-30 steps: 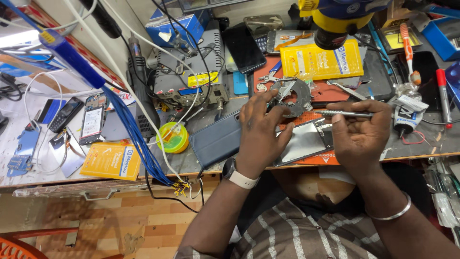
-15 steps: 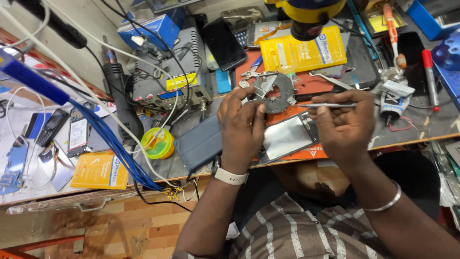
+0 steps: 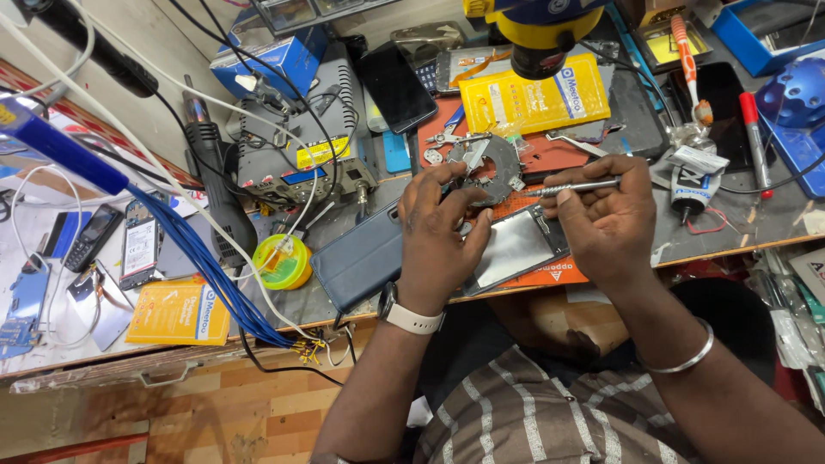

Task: The person uses a precision screwdriver to remove screws from a disassembled smartphone chassis on a repair bench. They then use a red marker to write on the back of the device and place it into a protective case.

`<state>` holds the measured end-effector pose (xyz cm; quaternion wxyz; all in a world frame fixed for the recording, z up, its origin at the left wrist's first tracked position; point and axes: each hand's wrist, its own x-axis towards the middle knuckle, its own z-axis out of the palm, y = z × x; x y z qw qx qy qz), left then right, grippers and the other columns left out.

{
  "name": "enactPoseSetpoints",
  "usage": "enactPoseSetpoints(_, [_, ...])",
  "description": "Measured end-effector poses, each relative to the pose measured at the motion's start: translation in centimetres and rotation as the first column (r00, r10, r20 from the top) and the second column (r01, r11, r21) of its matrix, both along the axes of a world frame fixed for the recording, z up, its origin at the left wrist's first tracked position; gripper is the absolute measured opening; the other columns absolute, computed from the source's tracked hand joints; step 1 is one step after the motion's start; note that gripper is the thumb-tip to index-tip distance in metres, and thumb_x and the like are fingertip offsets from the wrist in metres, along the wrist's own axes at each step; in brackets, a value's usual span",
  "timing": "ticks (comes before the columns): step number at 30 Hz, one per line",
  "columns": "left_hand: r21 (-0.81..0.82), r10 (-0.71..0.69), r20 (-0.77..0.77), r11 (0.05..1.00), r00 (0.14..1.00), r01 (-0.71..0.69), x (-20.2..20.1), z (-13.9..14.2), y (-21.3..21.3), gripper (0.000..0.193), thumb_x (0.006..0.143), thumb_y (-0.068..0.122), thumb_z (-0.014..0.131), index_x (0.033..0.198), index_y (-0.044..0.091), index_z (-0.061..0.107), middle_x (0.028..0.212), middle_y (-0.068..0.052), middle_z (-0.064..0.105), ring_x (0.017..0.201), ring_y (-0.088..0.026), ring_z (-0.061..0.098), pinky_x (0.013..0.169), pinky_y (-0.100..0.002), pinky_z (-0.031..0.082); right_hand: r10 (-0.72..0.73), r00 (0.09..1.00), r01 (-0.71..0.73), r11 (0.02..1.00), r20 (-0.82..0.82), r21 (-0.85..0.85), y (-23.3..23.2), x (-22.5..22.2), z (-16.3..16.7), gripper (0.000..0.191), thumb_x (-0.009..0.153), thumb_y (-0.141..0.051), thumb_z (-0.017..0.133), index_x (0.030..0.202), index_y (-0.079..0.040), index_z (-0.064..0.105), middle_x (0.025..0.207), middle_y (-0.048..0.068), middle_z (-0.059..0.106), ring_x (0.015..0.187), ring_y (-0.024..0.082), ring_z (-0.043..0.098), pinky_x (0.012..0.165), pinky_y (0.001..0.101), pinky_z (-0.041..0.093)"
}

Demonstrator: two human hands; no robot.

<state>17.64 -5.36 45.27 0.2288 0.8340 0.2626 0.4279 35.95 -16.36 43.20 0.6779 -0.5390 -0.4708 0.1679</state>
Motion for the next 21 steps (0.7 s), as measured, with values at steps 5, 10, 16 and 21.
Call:
enactPoseSetpoints(5, [0.001,-0.004,-0.006,1.0,1.0,0.004,-0.27,-0.23,0.23,0.018,0.082,0.017,0.079,0.099,0.012,0.077,0.134,-0.009,0.061,0.134,-0.031,0.051,0.115,-0.047,0.035,-0.076,0.984,0.083,0.996,0.159,-0.043,0.33,-0.56,-0.04,0.028,0.105,0.009,0.056,0.123,0.002,0.035,0.115,0.025,0.068,0.099,0.023,0.075,0.086,0.0292,0.065])
enactPoseSetpoints(10, [-0.004,-0.008,0.002,1.0,1.0,0.008,-0.38,-0.4,0.1,0.02,0.083,0.019,0.079,0.101,0.011,0.076,0.134,-0.009,0.062,0.134,-0.03,0.051,0.115,-0.046,0.036,-0.045,0.994,0.045,0.999,0.101,0.011,0.15,-0.47,-0.26,0.03,0.107,0.008,0.055,0.126,0.0,0.033,0.118,0.025,0.066,0.102,0.024,0.075,0.089,0.0313,0.065])
enactPoseSetpoints(16, [0.026,-0.025,0.015,0.999,1.0,0.024,-0.59,-0.09,0.08,0.028,0.083,0.024,0.081,0.108,0.012,0.076,0.135,-0.007,0.061,0.133,-0.03,0.051,0.114,-0.046,0.036,0.14,0.99,-0.138,0.988,-0.017,0.069,-0.11,-0.02,0.08,0.033,0.105,0.007,0.054,0.128,-0.002,0.032,0.118,0.026,0.068,0.101,0.024,0.074,0.092,0.0356,0.066])
enactPoseSetpoints(21, [0.068,-0.061,0.019,0.996,0.998,0.059,-0.72,-0.22,0.02,0.017,0.086,0.021,0.08,0.103,0.019,0.079,0.136,-0.001,0.063,0.137,-0.028,0.052,0.117,-0.045,0.036,0.17,0.983,-0.167,0.985,-0.071,0.05,-0.3,0.05,-0.01,0.034,0.103,0.008,0.054,0.127,-0.003,0.034,0.117,0.026,0.067,0.1,0.025,0.075,0.092,0.0374,0.066])
